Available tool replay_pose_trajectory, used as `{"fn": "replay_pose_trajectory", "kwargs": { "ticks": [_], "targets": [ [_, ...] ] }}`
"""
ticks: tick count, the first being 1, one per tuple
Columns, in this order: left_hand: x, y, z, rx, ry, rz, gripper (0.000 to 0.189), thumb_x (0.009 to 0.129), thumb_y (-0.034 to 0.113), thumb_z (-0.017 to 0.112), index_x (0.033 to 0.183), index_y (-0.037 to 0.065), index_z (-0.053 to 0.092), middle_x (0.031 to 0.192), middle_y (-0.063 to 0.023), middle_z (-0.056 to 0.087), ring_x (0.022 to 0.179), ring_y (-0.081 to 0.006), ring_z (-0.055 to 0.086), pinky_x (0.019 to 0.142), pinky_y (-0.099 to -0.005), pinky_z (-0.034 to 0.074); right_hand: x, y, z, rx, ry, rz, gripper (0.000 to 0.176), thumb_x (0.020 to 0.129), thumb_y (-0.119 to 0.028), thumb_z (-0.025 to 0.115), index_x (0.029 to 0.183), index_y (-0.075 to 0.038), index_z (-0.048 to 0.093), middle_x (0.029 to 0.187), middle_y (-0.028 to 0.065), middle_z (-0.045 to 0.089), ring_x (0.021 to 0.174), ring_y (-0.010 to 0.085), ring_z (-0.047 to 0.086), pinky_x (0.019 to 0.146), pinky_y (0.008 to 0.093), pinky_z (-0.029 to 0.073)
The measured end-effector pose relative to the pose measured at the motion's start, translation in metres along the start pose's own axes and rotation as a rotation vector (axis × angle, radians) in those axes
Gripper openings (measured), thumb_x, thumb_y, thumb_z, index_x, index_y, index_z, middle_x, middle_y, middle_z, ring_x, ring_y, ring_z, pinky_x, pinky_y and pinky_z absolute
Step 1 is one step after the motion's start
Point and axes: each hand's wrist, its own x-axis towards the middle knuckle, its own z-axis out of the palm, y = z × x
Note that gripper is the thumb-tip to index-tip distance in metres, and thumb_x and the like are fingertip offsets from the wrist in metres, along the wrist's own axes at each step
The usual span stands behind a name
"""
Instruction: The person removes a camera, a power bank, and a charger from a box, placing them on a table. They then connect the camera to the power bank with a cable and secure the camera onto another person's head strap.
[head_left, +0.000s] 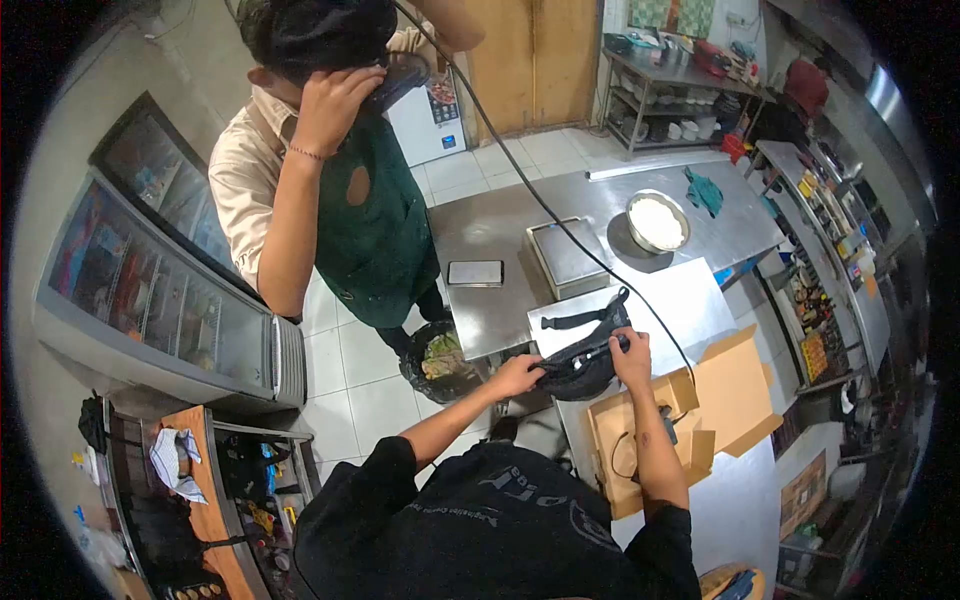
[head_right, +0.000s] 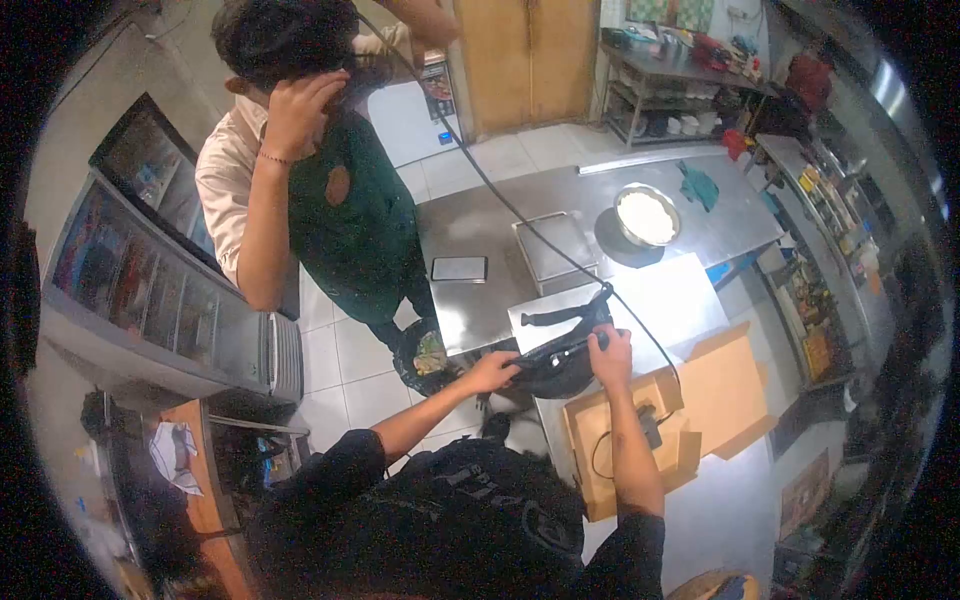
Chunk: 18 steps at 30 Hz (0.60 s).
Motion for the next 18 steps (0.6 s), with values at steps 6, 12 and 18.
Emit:
{"fn": "replay_pose_trajectory", "kwargs": {
  "ticks": [6, 12, 18],
  "targets": [
    [0.0, 0.001, -0.002, -0.029, 0.004, -0.026, 0.03, 0.096, 0.028, 0.06, 0.109, 0.004, 0.073, 0.072, -0.0097, 0.07, 0.064, -0.0196, 0.071, 0.065, -0.0363, 0.056, 0.004, 0.01, 0.005, -0.001, 0.045, -0.077, 0.022, 0.09, -0.026, 0.074, 0.108, -0.014, 0.073, 0.107, 0.0204, 0.059, 0.1, 0.0396, 0.064, 0.092, 0.045, 0.052],
    [0.0, -0.002, 0.0, 0.004, 0.024, 0.016, 0.032, 0.096, 0.028, 0.062, 0.121, 0.011, 0.072, 0.081, -0.0108, 0.075, 0.067, -0.0196, 0.072, 0.067, -0.0375, 0.058, 0.004, 0.008, 0.004, -0.01, 0.058, -0.091, 0.022, 0.09, -0.026, 0.074, 0.108, -0.015, 0.073, 0.106, 0.0207, 0.06, 0.1, 0.0398, 0.063, 0.092, 0.0456, 0.052],
    [0.004, -0.01, 0.002, 0.021, -0.002, -0.016, 0.034, 0.097, 0.032, 0.065, 0.121, 0.009, 0.072, 0.084, -0.0108, 0.076, 0.069, -0.0199, 0.073, 0.071, -0.037, 0.058, 0.007, 0.008, 0.0, 0.006, -0.022, -0.061, 0.024, 0.091, -0.029, 0.072, 0.111, -0.016, 0.072, 0.116, 0.0246, 0.057, 0.112, 0.0455, 0.059, 0.098, 0.0505, 0.049]
  ]
}}
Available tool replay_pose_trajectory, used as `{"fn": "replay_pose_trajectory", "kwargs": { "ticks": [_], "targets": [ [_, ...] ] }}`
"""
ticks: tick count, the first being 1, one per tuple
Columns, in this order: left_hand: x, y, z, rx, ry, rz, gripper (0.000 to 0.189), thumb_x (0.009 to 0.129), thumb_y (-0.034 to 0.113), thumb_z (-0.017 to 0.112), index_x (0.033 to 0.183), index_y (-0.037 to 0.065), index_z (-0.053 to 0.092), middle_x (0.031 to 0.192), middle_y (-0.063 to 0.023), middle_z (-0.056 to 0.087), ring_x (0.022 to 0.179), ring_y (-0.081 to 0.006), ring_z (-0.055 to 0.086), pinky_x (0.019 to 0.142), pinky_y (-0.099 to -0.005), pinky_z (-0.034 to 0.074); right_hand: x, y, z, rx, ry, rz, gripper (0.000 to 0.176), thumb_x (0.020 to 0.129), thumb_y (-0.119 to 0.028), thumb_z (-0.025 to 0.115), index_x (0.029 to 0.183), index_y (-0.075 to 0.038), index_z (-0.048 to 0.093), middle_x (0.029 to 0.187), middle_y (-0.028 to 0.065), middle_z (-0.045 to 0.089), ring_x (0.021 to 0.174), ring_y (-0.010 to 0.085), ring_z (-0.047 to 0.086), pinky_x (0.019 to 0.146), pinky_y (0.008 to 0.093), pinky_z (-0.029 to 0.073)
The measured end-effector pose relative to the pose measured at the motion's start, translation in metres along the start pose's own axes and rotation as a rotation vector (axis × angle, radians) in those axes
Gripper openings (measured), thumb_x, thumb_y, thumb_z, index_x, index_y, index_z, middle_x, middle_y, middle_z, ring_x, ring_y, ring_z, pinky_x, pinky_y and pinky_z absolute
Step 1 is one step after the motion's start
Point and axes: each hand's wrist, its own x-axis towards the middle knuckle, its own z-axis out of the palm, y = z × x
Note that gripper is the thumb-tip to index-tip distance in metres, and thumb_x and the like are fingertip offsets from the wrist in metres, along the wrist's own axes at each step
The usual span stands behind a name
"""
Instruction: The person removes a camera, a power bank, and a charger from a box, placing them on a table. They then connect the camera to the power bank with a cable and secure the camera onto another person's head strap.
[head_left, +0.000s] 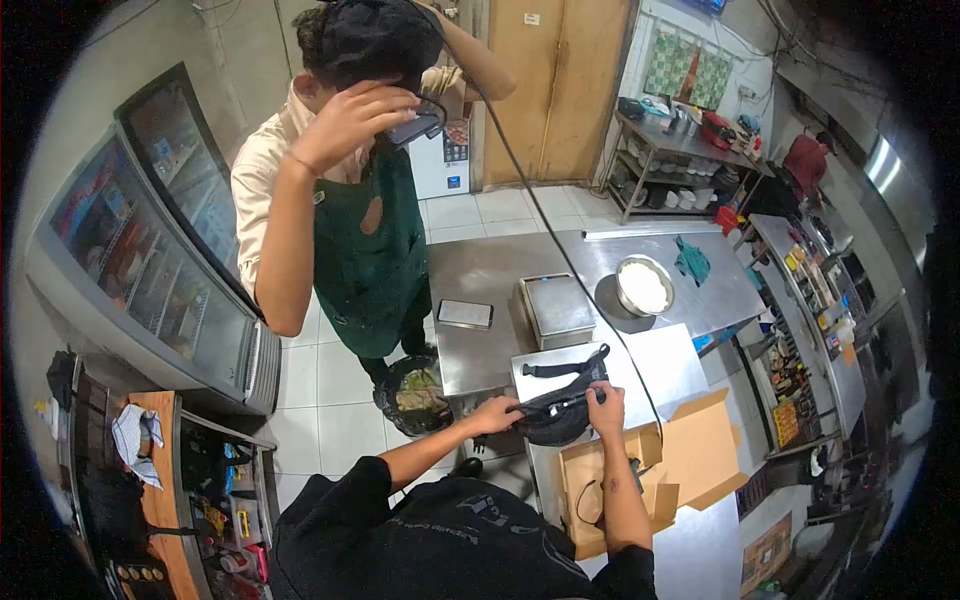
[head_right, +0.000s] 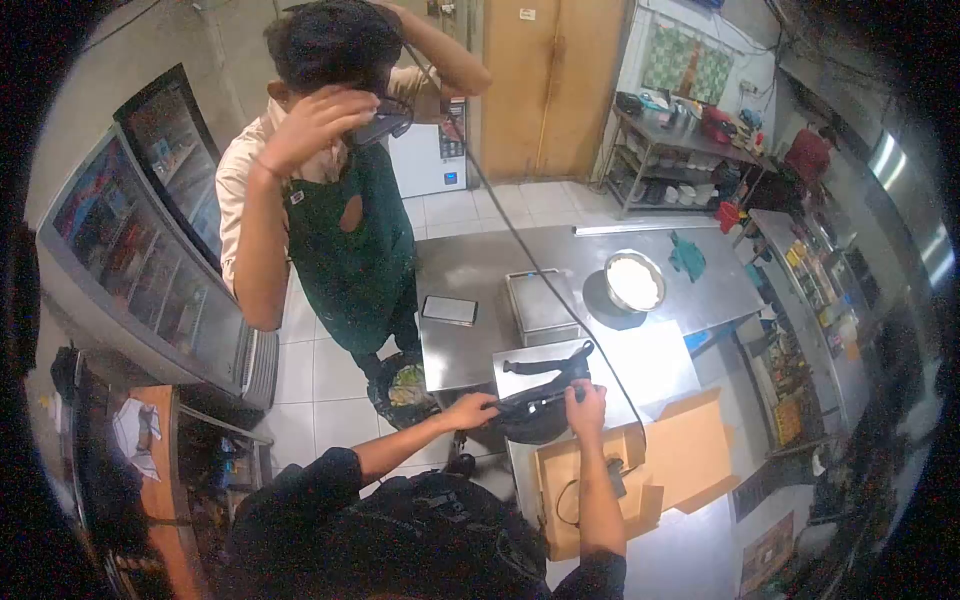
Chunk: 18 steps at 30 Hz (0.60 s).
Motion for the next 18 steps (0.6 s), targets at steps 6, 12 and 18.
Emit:
{"fn": "replay_pose_trajectory", "kwargs": {
  "ticks": [6, 12, 18],
  "targets": [
    [0.0, -0.002, 0.002, -0.008, 0.014, 0.026, 0.039, 0.096, 0.038, 0.068, 0.12, 0.008, 0.073, 0.086, -0.0122, 0.076, 0.072, -0.0203, 0.073, 0.072, -0.0369, 0.058, -0.001, -0.003, 0.001, 0.0, 0.023, 0.013, 0.023, 0.089, -0.026, 0.072, 0.109, -0.014, 0.073, 0.111, 0.0242, 0.06, 0.11, 0.044, 0.059, 0.097, 0.0493, 0.049],
    [-0.008, 0.005, -0.003, -0.034, 0.022, -0.022, 0.041, 0.096, 0.043, 0.068, 0.112, 0.005, 0.073, 0.081, -0.0112, 0.074, 0.071, -0.0203, 0.072, 0.069, -0.0362, 0.056, -0.001, -0.003, 0.0, 0.02, 0.029, -0.031, 0.022, 0.089, -0.025, 0.072, 0.108, -0.014, 0.072, 0.11, 0.0239, 0.061, 0.109, 0.0436, 0.059, 0.097, 0.0489, 0.049],
    [-0.008, 0.003, -0.005, -0.097, -0.003, -0.029, 0.036, 0.097, 0.038, 0.068, 0.108, 0.004, 0.072, 0.079, -0.0081, 0.072, 0.069, -0.0168, 0.071, 0.066, -0.0339, 0.055, -0.001, -0.004, 0.001, -0.002, 0.017, 0.031, 0.023, 0.089, -0.027, 0.072, 0.108, -0.014, 0.073, 0.111, 0.024, 0.061, 0.11, 0.0446, 0.06, 0.098, 0.0491, 0.048]
  ]
}}
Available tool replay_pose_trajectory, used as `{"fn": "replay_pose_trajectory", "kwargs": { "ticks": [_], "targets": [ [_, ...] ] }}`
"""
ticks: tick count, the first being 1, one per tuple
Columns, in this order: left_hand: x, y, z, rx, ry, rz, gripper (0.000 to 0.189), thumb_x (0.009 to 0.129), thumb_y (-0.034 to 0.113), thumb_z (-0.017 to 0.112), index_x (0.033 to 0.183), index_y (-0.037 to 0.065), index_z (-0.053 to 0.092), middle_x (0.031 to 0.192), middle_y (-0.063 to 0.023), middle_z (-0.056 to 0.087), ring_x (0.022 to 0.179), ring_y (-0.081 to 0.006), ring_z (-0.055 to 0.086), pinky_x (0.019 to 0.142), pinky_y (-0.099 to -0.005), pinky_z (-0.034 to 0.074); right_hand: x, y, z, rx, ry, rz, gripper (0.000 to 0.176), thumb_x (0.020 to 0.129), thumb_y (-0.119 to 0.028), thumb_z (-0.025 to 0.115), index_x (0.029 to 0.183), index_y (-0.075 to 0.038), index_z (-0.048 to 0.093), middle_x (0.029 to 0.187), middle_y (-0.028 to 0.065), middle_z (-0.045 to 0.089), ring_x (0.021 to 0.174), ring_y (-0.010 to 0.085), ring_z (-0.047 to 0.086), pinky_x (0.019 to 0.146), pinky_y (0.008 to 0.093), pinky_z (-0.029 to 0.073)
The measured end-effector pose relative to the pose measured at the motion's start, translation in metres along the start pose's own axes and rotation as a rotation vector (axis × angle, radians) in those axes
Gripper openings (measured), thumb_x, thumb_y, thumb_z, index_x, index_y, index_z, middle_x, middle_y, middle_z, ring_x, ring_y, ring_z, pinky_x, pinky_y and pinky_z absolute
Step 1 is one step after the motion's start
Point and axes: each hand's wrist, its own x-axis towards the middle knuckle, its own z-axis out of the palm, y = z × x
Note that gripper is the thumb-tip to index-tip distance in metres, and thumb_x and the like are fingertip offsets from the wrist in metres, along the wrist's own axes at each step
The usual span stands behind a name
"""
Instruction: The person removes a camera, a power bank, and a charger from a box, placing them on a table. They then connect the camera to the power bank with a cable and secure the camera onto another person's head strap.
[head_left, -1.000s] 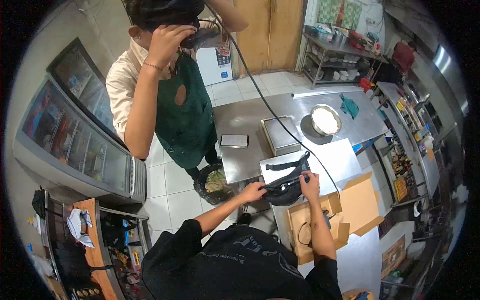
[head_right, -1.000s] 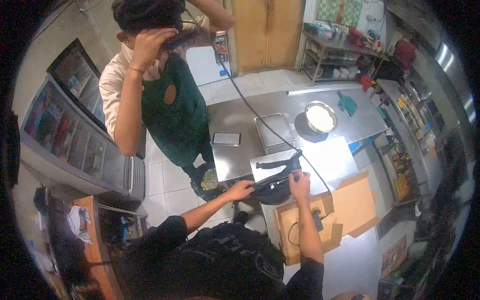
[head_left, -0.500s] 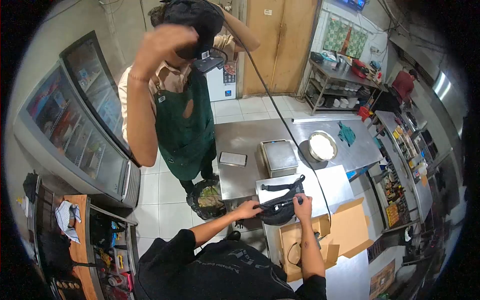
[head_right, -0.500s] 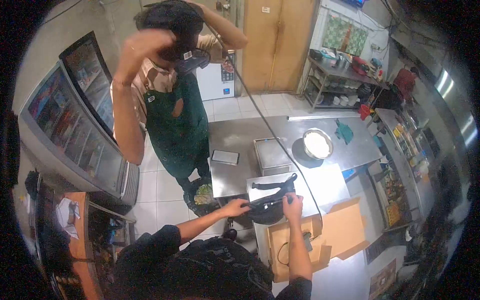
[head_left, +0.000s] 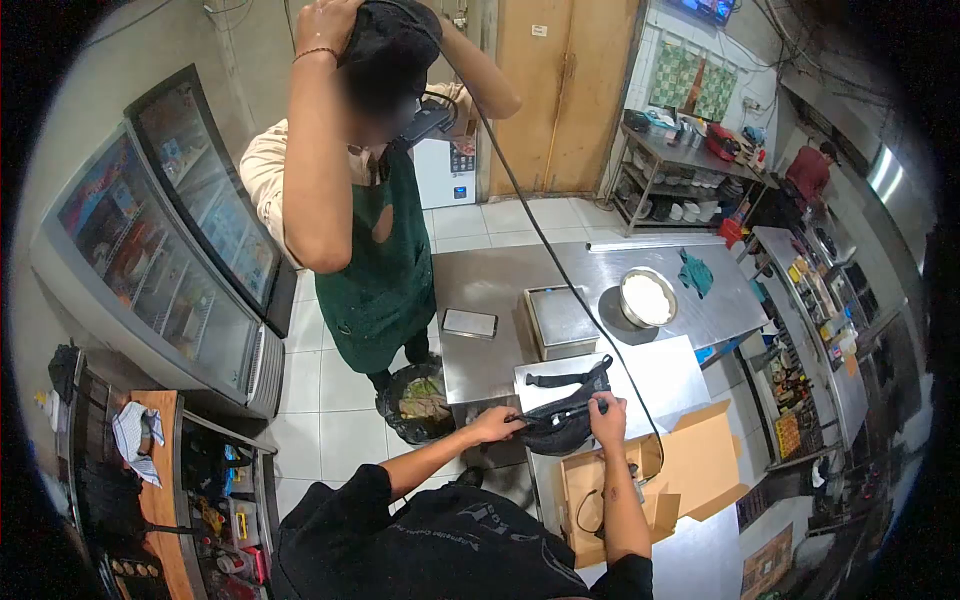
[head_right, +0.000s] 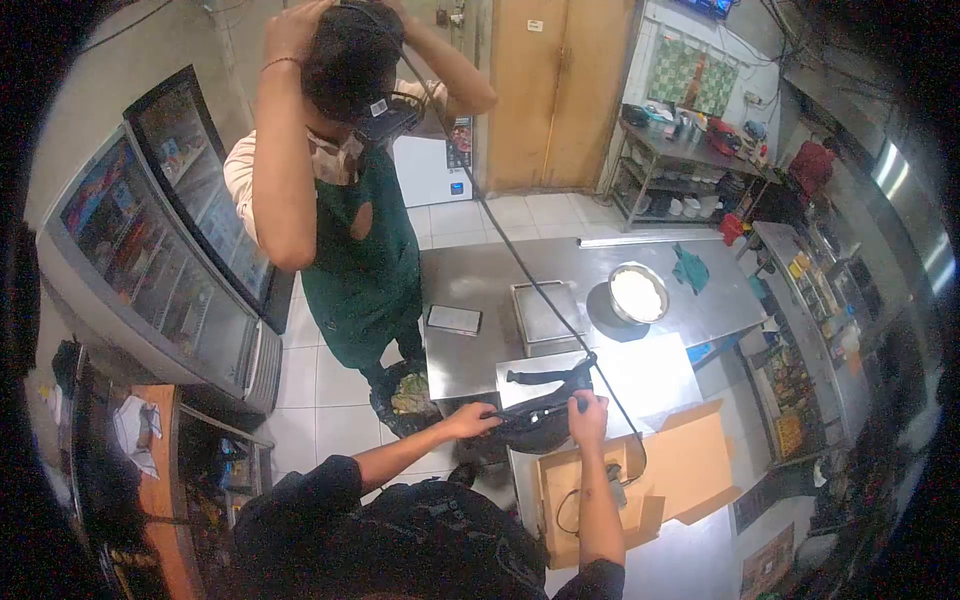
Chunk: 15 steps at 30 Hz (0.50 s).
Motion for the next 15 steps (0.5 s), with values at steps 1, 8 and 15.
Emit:
{"fn": "replay_pose_trajectory", "kwargs": {
  "ticks": [1, 8, 15],
  "targets": [
    [-0.001, 0.001, 0.001, -0.009, -0.004, -0.026, 0.035, 0.097, 0.037, 0.068, 0.108, 0.003, 0.072, 0.079, -0.0078, 0.072, 0.069, -0.0161, 0.07, 0.065, -0.0336, 0.055, -0.001, 0.0, 0.0, 0.001, 0.0, 0.001, 0.023, 0.089, -0.027, 0.072, 0.108, -0.014, 0.073, 0.111, 0.024, 0.061, 0.11, 0.0446, 0.06, 0.098, 0.0491, 0.048],
    [-0.003, 0.006, -0.001, -0.008, -0.038, -0.063, 0.035, 0.1, 0.035, 0.066, 0.114, 0.003, 0.068, 0.088, -0.0112, 0.074, 0.076, -0.0189, 0.074, 0.07, -0.0363, 0.058, 0.0, 0.004, 0.0, 0.019, 0.005, -0.052, 0.024, 0.09, -0.028, 0.072, 0.11, -0.014, 0.072, 0.109, 0.0242, 0.061, 0.109, 0.044, 0.06, 0.098, 0.0488, 0.049],
    [-0.001, 0.0, 0.001, -0.026, 0.003, -0.068, 0.033, 0.099, 0.034, 0.067, 0.109, 0.003, 0.071, 0.075, -0.0082, 0.071, 0.065, -0.0161, 0.068, 0.063, -0.033, 0.054, -0.001, 0.004, 0.001, 0.011, 0.017, -0.07, 0.025, 0.09, -0.027, 0.072, 0.11, -0.013, 0.071, 0.11, 0.0248, 0.062, 0.109, 0.0437, 0.06, 0.097, 0.0494, 0.048]
  ]
}}
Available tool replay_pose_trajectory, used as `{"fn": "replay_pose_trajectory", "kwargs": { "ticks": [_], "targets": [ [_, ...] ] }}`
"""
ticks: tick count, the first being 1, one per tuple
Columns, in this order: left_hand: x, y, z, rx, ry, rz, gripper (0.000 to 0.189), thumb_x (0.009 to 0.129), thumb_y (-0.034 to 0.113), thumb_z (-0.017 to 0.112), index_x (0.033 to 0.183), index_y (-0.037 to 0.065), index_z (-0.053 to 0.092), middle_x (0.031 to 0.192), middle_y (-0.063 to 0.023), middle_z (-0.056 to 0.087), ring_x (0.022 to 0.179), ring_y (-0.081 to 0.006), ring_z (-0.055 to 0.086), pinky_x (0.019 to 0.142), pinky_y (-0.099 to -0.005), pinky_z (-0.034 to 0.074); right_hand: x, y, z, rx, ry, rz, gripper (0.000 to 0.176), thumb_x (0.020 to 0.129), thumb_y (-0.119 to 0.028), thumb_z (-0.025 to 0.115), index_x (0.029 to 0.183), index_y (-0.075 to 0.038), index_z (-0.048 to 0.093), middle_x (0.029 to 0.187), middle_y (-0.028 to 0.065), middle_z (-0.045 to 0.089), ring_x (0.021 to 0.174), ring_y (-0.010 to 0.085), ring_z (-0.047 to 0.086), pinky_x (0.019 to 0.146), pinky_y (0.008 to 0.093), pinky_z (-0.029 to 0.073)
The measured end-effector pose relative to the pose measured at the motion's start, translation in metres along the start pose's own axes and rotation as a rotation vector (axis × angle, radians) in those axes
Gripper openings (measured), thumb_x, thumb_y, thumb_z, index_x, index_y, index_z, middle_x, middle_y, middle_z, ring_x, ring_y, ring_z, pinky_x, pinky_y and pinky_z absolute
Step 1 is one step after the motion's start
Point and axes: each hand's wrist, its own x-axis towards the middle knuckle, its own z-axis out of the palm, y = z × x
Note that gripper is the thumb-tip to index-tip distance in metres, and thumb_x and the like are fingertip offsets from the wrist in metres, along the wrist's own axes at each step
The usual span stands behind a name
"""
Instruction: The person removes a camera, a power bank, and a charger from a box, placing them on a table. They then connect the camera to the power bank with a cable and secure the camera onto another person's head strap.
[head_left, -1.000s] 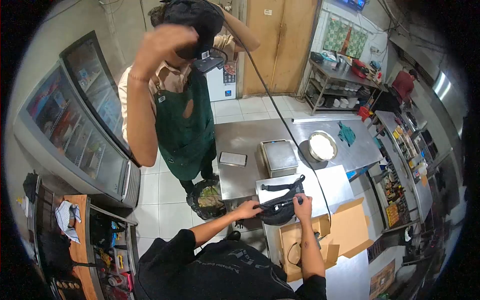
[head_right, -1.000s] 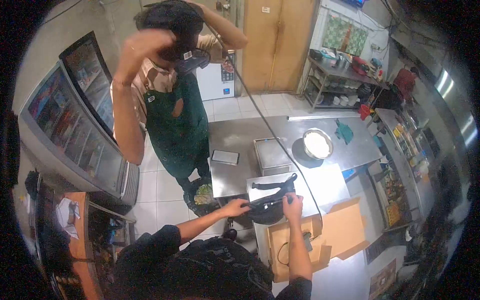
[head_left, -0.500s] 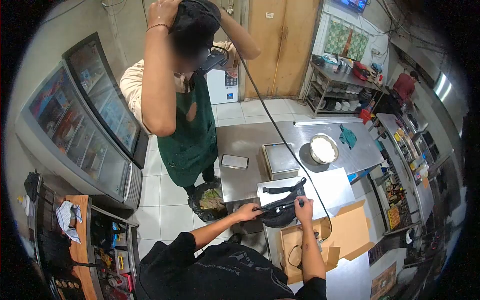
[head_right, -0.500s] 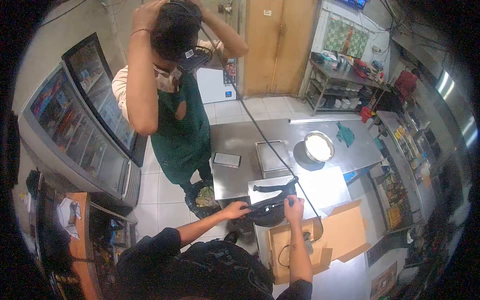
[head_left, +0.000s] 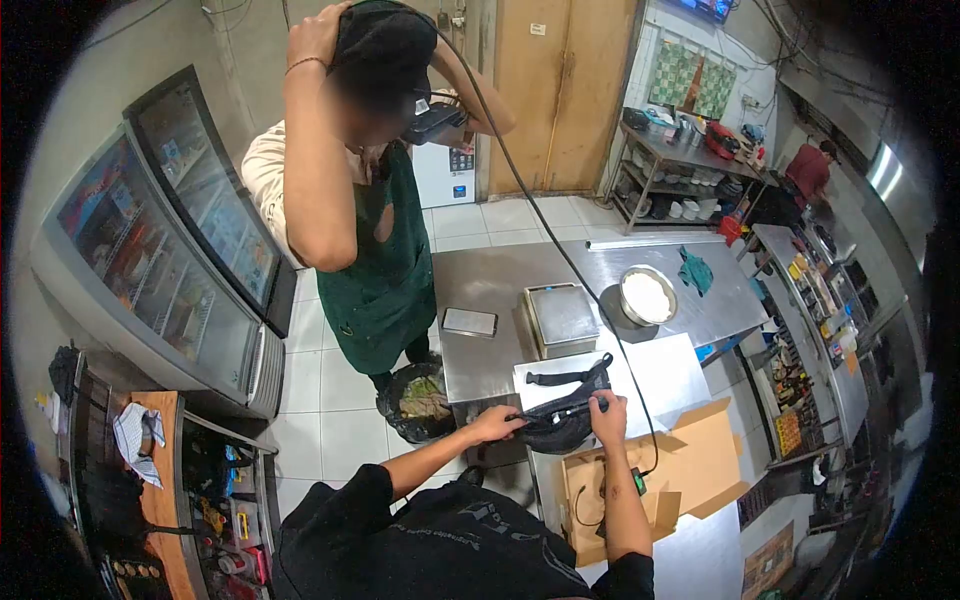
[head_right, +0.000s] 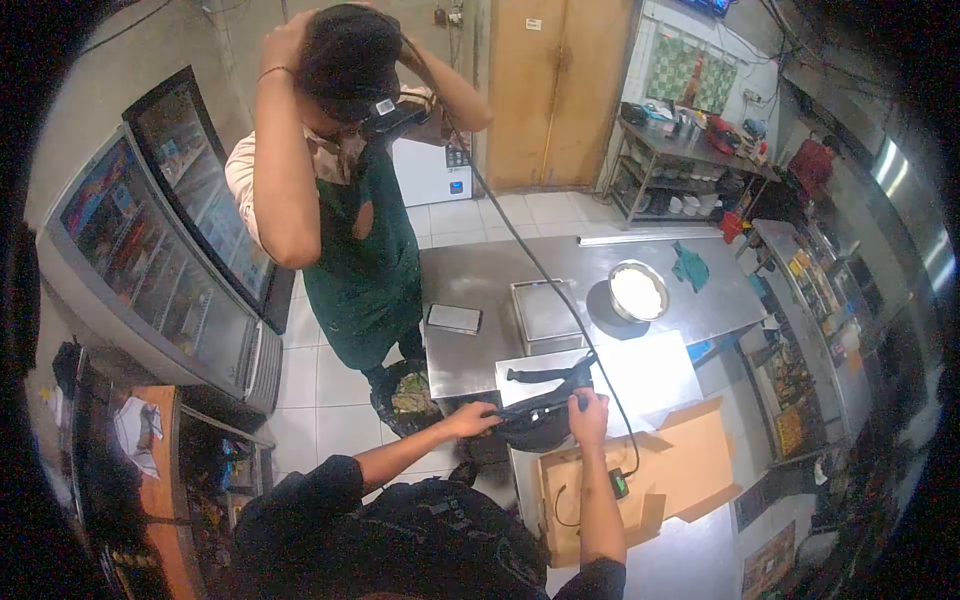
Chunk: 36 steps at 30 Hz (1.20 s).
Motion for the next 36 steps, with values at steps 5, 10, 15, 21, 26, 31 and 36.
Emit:
{"fn": "replay_pose_trajectory", "kwargs": {
  "ticks": [5, 10, 15, 21, 26, 31, 36],
  "targets": [
    [0.011, -0.022, 0.008, -0.013, 0.002, 0.051, 0.034, 0.099, 0.036, 0.067, 0.109, 0.004, 0.072, 0.075, -0.0073, 0.071, 0.066, -0.0155, 0.069, 0.063, -0.033, 0.054, 0.002, 0.002, 0.001, -0.006, -0.024, -0.006, 0.025, 0.091, -0.028, 0.072, 0.11, -0.012, 0.071, 0.113, 0.0266, 0.063, 0.111, 0.0449, 0.059, 0.099, 0.0505, 0.047],
    [0.005, -0.011, 0.003, 0.012, -0.012, 0.033, 0.033, 0.099, 0.035, 0.066, 0.109, 0.004, 0.073, 0.077, -0.0075, 0.072, 0.067, -0.015, 0.069, 0.064, -0.0328, 0.055, 0.002, 0.011, 0.005, -0.008, -0.003, -0.06, 0.024, 0.091, -0.027, 0.072, 0.11, -0.013, 0.071, 0.112, 0.0282, 0.062, 0.109, 0.0458, 0.06, 0.098, 0.051, 0.048],
    [-0.001, -0.004, 0.004, -0.017, -0.006, 0.012, 0.033, 0.099, 0.034, 0.066, 0.111, 0.005, 0.073, 0.079, -0.0075, 0.072, 0.067, -0.0143, 0.069, 0.065, -0.0325, 0.056, 0.001, 0.009, 0.006, 0.002, 0.027, -0.032, 0.02, 0.089, -0.024, 0.074, 0.108, -0.015, 0.072, 0.109, 0.0271, 0.06, 0.102, 0.0454, 0.063, 0.092, 0.05, 0.051],
    [0.002, -0.007, 0.005, -0.057, -0.038, -0.021, 0.033, 0.1, 0.032, 0.066, 0.112, 0.003, 0.073, 0.077, -0.0063, 0.071, 0.065, -0.0141, 0.067, 0.064, -0.033, 0.055, 0.002, 0.008, 0.007, 0.024, 0.063, -0.049, 0.019, 0.088, -0.023, 0.074, 0.103, -0.011, 0.073, 0.095, 0.0187, 0.066, 0.099, 0.0367, 0.06, 0.09, 0.044, 0.051],
    [0.009, -0.018, 0.007, -0.01, 0.005, 0.097, 0.024, 0.097, 0.024, 0.066, 0.109, 0.003, 0.072, 0.077, -0.0063, 0.07, 0.064, -0.0146, 0.067, 0.062, -0.0338, 0.054, 0.007, 0.027, 0.017, -0.046, 0.072, -0.112, 0.022, 0.091, -0.027, 0.071, 0.103, -0.009, 0.072, 0.1, 0.0174, 0.073, 0.1, 0.0403, 0.064, 0.09, 0.0462, 0.051],
    [-0.001, 0.005, 0.01, -0.292, 0.083, 0.043, 0.009, 0.094, 0.009, 0.061, 0.09, 0.003, 0.057, 0.07, -0.0035, 0.061, 0.061, -0.0122, 0.065, 0.055, -0.0314, 0.05, 0.01, 0.027, 0.014, -0.174, 0.099, -0.001, 0.026, 0.093, -0.024, 0.061, 0.113, -0.009, 0.066, 0.1, 0.0259, 0.062, 0.096, 0.0477, 0.06, 0.088, 0.052, 0.052],
    [0.001, 0.018, 0.008, 0.073, 0.137, 0.129, 0.016, 0.091, 0.015, 0.066, 0.096, 0.002, 0.057, 0.077, -0.0129, 0.069, 0.068, -0.0227, 0.072, 0.063, -0.0369, 0.054, 0.004, 0.008, -0.004, -0.06, 0.096, 0.087, 0.025, 0.089, -0.027, 0.064, 0.108, -0.011, 0.065, 0.1, 0.0223, 0.058, 0.098, 0.0441, 0.061, 0.088, 0.0512, 0.052]
  ]
}}
